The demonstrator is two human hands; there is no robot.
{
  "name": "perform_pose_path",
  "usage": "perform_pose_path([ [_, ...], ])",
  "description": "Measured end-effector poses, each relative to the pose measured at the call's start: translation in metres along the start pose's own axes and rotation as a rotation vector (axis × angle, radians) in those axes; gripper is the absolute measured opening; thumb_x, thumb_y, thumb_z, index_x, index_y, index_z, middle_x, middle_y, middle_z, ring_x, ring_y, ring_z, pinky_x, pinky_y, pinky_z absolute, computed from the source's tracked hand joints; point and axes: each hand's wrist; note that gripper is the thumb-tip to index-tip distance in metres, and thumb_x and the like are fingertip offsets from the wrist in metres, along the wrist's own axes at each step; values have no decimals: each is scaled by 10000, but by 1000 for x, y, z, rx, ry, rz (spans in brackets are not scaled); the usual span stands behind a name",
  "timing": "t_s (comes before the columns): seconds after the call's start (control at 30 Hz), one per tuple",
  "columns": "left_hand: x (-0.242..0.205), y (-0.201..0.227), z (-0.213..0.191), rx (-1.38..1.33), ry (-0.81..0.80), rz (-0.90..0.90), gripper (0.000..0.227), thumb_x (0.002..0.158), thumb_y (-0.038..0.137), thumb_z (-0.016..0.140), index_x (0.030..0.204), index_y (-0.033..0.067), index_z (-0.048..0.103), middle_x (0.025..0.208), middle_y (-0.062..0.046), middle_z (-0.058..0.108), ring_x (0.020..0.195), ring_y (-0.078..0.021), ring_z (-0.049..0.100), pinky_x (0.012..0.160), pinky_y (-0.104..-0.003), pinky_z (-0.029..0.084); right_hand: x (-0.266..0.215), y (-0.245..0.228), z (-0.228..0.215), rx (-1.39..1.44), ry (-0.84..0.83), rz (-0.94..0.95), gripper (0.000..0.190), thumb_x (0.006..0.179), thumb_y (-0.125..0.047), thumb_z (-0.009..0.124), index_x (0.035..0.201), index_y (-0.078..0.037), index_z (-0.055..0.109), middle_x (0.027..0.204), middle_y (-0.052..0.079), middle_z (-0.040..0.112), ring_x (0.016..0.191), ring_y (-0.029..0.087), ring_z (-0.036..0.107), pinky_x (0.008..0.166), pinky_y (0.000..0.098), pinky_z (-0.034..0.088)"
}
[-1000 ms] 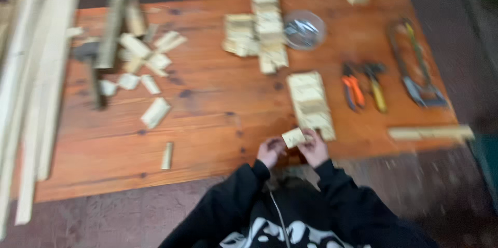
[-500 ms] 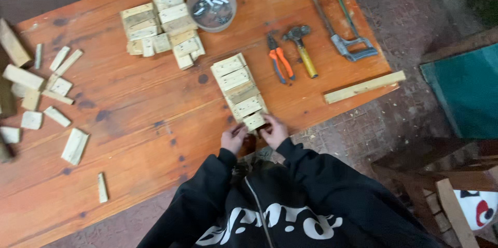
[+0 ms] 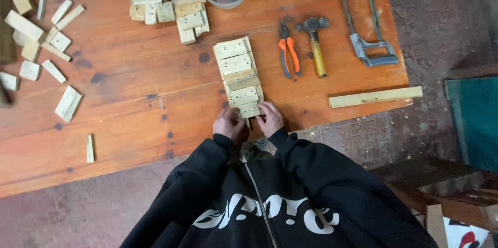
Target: The person assembles small wooden blocks into a rectangular structure by placing nails into pre-drilled holes and hammering them in. The person repeatedly picks up nails from a container, positions them, and uses a hammer to secure the blocks together on a wooden workbench.
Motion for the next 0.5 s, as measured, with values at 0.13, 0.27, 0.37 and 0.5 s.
perform_pose_path([
  [0.13, 4, 3, 0, 2, -12, -14, 489, 734, 515, 791, 1173, 332, 678, 975, 27, 633, 938, -303, 718, 848, -453, 624, 2, 11, 5, -16, 4, -10, 471, 746, -121, 847, 1191, -149, 696, 1197, 32, 668, 1064, 301, 689, 883, 401, 581],
  [0.27, 8, 1, -5, -12, -78, 5, 505, 722, 478, 793, 1178, 315, 650, 1070, 2, 669, 992, -322, 724, 857, -484, 620, 1, 5, 2, -34, -31, 11, 472, 743, -117, 857, 1186, -148, 699, 1179, 32, 675, 1047, 307, 698, 868, 411, 584],
  [0.37, 13, -4, -12, -63, -118, 48, 480, 732, 440, 799, 1147, 267, 631, 952, -26, 647, 961, -332, 718, 833, -485, 601, 11, -16, -12, -87, -36, -36, 464, 741, -102, 865, 1177, -120, 708, 1145, 66, 689, 1021, 325, 707, 849, 421, 574],
  [0.5, 20, -9, -17, -97, -169, 55, 504, 703, 440, 799, 1142, 299, 594, 933, 6, 638, 963, -294, 716, 844, -468, 601, 9, -16, -8, -118, -49, -14, 455, 734, -122, 872, 1163, -127, 718, 1136, 52, 705, 1002, 311, 712, 847, 420, 579],
])
Point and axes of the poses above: each hand's wrist, its own x-axis towards the middle knuckle, its own z-axis out of the palm, y = z × x
